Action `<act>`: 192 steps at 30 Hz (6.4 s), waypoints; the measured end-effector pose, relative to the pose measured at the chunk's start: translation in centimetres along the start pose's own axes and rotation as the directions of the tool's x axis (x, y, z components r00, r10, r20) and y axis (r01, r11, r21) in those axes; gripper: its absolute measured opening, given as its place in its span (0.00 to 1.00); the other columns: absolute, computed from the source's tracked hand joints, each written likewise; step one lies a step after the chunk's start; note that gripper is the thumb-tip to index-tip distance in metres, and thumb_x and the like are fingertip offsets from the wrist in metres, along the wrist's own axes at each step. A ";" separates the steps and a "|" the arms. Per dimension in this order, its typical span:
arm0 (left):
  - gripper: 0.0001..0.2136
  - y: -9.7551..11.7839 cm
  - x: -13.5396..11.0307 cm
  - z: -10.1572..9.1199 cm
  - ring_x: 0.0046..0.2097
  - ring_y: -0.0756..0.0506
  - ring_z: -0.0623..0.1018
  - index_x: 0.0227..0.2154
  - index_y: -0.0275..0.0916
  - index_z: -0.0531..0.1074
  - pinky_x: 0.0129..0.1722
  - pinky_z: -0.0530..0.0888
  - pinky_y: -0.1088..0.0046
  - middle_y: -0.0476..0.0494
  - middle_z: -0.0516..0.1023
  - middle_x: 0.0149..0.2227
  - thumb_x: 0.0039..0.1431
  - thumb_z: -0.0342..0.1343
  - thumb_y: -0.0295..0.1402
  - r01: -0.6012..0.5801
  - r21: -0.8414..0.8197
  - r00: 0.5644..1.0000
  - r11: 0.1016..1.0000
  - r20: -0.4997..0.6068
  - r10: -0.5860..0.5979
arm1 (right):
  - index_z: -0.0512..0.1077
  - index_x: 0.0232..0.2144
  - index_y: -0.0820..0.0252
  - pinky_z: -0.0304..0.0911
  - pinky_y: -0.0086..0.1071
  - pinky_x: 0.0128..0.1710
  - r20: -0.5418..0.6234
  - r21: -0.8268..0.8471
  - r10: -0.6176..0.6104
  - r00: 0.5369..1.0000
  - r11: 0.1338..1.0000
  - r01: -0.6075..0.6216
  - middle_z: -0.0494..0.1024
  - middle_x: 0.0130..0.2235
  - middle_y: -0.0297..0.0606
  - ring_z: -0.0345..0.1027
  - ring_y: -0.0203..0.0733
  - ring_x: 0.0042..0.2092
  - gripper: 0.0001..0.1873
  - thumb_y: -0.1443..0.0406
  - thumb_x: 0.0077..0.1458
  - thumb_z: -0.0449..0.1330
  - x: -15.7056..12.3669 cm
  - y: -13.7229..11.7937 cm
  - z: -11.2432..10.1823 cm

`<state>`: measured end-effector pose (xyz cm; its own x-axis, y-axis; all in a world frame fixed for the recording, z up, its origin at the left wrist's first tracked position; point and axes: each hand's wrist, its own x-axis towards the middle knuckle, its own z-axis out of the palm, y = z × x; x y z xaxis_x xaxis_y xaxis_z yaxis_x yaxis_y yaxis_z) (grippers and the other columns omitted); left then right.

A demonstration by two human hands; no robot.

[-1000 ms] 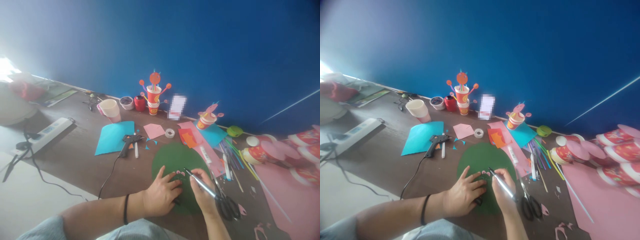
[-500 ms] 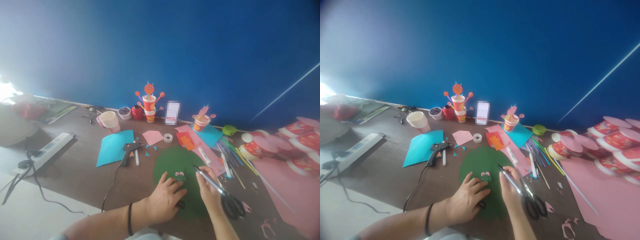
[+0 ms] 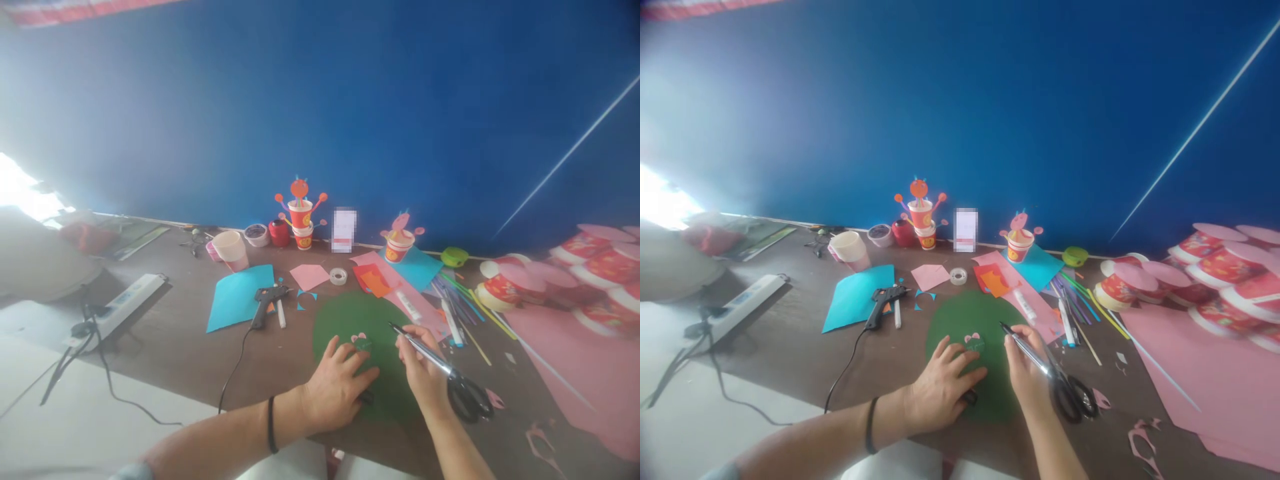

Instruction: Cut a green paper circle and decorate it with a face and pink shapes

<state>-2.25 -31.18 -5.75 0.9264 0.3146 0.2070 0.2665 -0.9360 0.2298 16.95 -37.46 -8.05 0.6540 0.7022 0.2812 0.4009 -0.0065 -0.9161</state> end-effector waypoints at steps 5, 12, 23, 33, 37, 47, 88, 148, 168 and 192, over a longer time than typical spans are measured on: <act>0.13 0.7 -0.3 -1.3 0.36 0.45 0.70 0.43 0.39 0.68 0.35 0.67 0.68 0.44 0.70 0.37 0.53 0.52 0.30 -0.023 0.005 0.999 1.000 0.024 0.023 | 0.68 0.33 0.58 0.57 0.26 0.19 -0.026 0.091 0.171 0.985 0.982 -0.168 0.65 0.21 0.27 0.60 0.34 0.21 0.16 0.52 0.51 0.59 -0.1 -0.5 -0.6; 0.07 2.1 1.0 -2.5 0.35 0.45 0.69 0.36 0.35 0.66 0.31 0.68 0.71 0.43 0.69 0.34 0.54 0.51 0.30 -0.203 0.106 0.964 0.974 0.197 0.179 | 0.71 0.31 0.59 0.55 0.27 0.19 0.272 0.062 0.082 0.959 0.993 -0.102 0.62 0.17 0.28 0.60 0.34 0.20 0.22 0.48 0.58 0.49 2.3 -2.6 -0.7; 0.11 1.3 3.5 0.2 0.36 0.43 0.68 0.39 0.30 0.67 0.33 0.69 0.68 0.38 0.68 0.35 0.55 0.50 0.30 -0.217 0.193 0.973 0.957 0.126 0.195 | 0.66 0.25 0.58 0.59 0.27 0.25 0.338 -0.026 -0.093 0.936 0.994 0.109 0.67 0.20 0.30 0.63 0.35 0.23 0.16 0.53 0.57 0.54 3.3 -0.3 2.9; 0.14 0.2 2.7 0.2 0.40 0.43 0.68 0.44 0.32 0.67 0.45 0.67 0.63 0.38 0.68 0.38 0.58 0.49 0.34 -0.227 0.121 0.971 0.966 0.103 0.216 | 0.62 0.23 0.57 0.57 0.26 0.22 0.320 -0.134 -0.068 0.945 0.984 0.116 0.63 0.18 0.27 0.58 0.33 0.21 0.15 0.56 0.58 0.52 2.9 0.5 3.4; 0.17 -0.1 2.4 -0.1 0.46 0.40 0.68 0.49 0.32 0.65 0.51 0.63 0.59 0.36 0.69 0.42 0.59 0.47 0.35 -0.195 0.131 0.979 0.972 0.093 0.184 | 0.62 0.22 0.57 0.58 0.26 0.21 0.329 -0.170 -0.034 0.944 0.981 0.095 0.62 0.17 0.27 0.60 0.33 0.20 0.16 0.55 0.58 0.52 3.1 0.6 3.4; 0.25 -0.7 2.5 -0.5 0.56 0.30 0.64 0.53 0.31 0.61 0.55 0.54 0.49 0.25 0.64 0.53 0.55 0.50 0.38 -0.167 0.177 0.985 0.970 0.084 0.154 | 0.64 0.22 0.57 0.59 0.25 0.20 0.347 -0.254 -0.002 0.938 0.963 0.096 0.65 0.15 0.28 0.62 0.34 0.18 0.17 0.54 0.57 0.53 3.2 0.4 3.0; 0.24 -1.0 3.0 -0.9 0.53 0.33 0.67 0.54 0.34 0.61 0.52 0.57 0.54 0.28 0.66 0.52 0.56 0.51 0.39 -0.195 0.192 0.978 0.962 0.117 0.175 | 0.65 0.22 0.58 0.59 0.24 0.21 0.347 -0.339 -0.076 0.935 0.919 0.201 0.66 0.17 0.28 0.61 0.32 0.19 0.16 0.57 0.58 0.52 3.4 -0.5 3.1; 0.27 -1.2 3.2 -1.0 0.49 0.34 0.68 0.54 0.30 0.61 0.51 0.58 0.55 0.30 0.69 0.48 0.55 0.52 0.41 -0.211 0.151 0.972 0.966 0.135 0.191 | 0.65 0.21 0.58 0.59 0.24 0.23 0.343 -0.344 -0.084 0.936 0.916 0.208 0.66 0.17 0.29 0.62 0.32 0.20 0.16 0.58 0.58 0.53 3.4 -0.4 2.8; 0.27 -1.3 3.2 -0.9 0.50 0.34 0.68 0.54 0.29 0.61 0.50 0.59 0.56 0.29 0.68 0.49 0.54 0.52 0.41 -0.211 0.139 0.973 0.968 0.127 0.193 | 0.67 0.23 0.58 0.61 0.24 0.23 0.361 -0.321 -0.073 0.930 0.926 0.198 0.68 0.18 0.29 0.64 0.33 0.21 0.14 0.58 0.58 0.53 3.3 -0.3 2.8; 0.25 -1.3 3.1 -0.9 0.49 0.35 0.68 0.52 0.30 0.63 0.50 0.59 0.57 0.31 0.68 0.48 0.55 0.52 0.41 -0.218 0.128 0.970 0.967 0.136 0.200 | 0.64 0.21 0.58 0.59 0.24 0.23 0.321 -0.338 -0.132 0.938 0.909 0.244 0.67 0.17 0.29 0.63 0.33 0.20 0.16 0.59 0.58 0.53 3.2 -0.3 2.5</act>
<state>0.08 -28.84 -4.58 0.9884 0.0962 0.1177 0.0902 -0.9944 0.0550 17.32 -33.39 -7.53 0.3547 0.8877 0.2935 0.7411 -0.0755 -0.6672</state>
